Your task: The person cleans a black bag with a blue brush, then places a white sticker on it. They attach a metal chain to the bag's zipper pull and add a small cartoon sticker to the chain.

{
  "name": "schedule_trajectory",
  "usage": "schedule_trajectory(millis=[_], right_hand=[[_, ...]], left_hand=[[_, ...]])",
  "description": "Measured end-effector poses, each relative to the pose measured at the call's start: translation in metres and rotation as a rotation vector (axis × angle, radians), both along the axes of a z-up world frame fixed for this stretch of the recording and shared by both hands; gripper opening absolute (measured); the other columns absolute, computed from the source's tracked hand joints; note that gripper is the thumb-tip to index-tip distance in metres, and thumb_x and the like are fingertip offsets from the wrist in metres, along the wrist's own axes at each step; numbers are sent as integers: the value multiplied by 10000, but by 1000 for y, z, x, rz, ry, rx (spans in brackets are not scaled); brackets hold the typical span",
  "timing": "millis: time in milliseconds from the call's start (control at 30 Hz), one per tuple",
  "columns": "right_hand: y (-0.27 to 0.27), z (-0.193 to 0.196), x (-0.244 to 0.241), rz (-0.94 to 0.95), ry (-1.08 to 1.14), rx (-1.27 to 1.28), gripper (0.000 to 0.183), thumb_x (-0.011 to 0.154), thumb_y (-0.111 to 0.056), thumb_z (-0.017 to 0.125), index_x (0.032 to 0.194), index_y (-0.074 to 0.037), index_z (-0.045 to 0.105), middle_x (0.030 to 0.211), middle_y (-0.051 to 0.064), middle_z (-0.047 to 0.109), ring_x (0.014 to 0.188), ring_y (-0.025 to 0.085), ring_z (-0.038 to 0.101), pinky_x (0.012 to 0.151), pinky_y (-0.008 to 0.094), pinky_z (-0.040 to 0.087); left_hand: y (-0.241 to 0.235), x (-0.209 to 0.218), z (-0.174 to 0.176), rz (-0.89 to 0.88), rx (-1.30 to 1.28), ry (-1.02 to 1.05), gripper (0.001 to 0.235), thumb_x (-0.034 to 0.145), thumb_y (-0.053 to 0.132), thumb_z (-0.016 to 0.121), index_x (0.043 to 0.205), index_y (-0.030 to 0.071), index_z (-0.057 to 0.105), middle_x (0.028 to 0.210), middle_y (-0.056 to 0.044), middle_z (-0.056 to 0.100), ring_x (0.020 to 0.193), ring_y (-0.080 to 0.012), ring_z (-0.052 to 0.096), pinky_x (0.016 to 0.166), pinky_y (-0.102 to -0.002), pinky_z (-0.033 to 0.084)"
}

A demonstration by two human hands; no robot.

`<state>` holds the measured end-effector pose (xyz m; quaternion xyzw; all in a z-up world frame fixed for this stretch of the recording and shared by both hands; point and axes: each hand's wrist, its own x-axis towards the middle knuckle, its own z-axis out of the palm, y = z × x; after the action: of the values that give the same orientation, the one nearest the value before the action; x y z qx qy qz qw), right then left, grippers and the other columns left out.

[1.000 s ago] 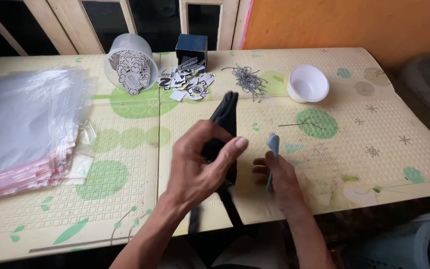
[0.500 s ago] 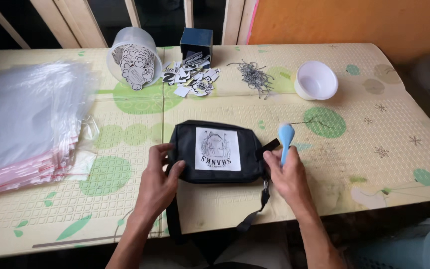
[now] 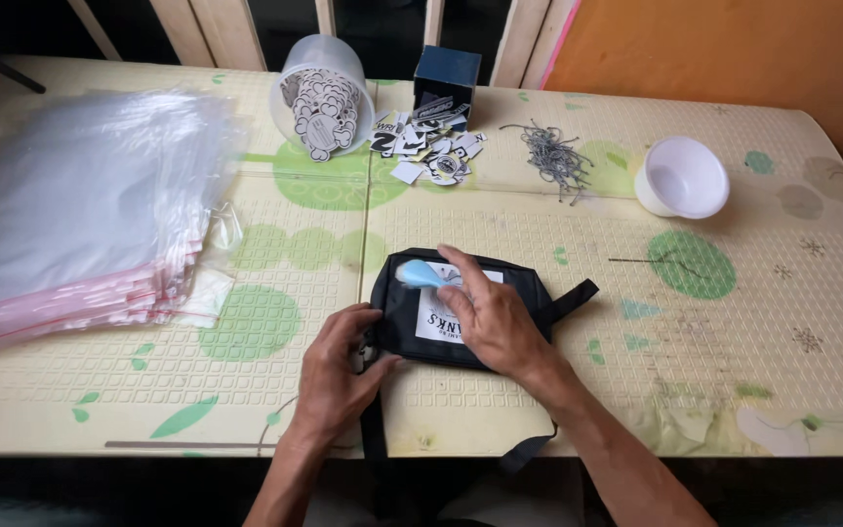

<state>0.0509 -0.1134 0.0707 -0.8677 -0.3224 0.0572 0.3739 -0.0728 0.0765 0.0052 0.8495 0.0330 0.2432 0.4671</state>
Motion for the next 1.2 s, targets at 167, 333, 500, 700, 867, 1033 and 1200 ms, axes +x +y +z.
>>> schedule_trajectory(millis=[167,333,500,700,867,1033,1200], right_hand=[[30,-36,52,150,-285,104,306,1017,-156,599,1288,-27,659,1202,135,753,949,258,743,828,355,591],[28,-37,55,130,-317,-101,312,1009,-170,606,1304,-99,677,1061,109,751,852,293,723,760,398,582],[10,32,20,419,429,-361,321,1003,-227,536,1229,-191,762,1044,11,736,837,142,609,758,292,453],[1,-14,59,50,-195,-38,313,990,-116,609,1284,-99,712,1105,80,750,927,217,699,881,333,534],[-10,25,43,353,475,-308,328,988,-180,589,1257,-170,776,956,-4,730,737,120,573,679,259,445],[-13,5,51,38,-13,-12,314,989,-185,597,1265,-106,723,1237,53,765,1077,173,734,953,267,550],[-36,24,43,295,432,-349,324,975,-214,597,1251,-223,766,1271,2,781,1000,150,704,929,306,558]], left_hand=[[0,3,-14,56,51,-48,489,741,279,881,1168,143,688,1275,-81,678,1105,-229,709,890,-340,565],[0,4,-14,42,30,-1,669,629,417,956,1174,131,695,1304,-92,671,1166,-240,691,914,-359,577],[-1,6,-14,74,33,-51,450,746,319,889,1102,116,703,1215,-88,710,1024,-220,730,835,-339,589],[-3,7,-20,120,47,3,538,698,422,911,1116,154,703,1260,-60,690,1031,-198,723,766,-326,601],[-2,6,-15,101,48,32,504,702,300,892,1137,145,691,1277,-71,685,1036,-220,725,809,-347,608],[-5,6,-15,116,35,25,536,693,406,912,1114,151,698,1250,-62,690,1003,-195,728,757,-332,612],[-4,6,-15,108,36,31,530,711,399,902,1128,143,699,1277,-83,683,1093,-218,710,811,-343,607]])
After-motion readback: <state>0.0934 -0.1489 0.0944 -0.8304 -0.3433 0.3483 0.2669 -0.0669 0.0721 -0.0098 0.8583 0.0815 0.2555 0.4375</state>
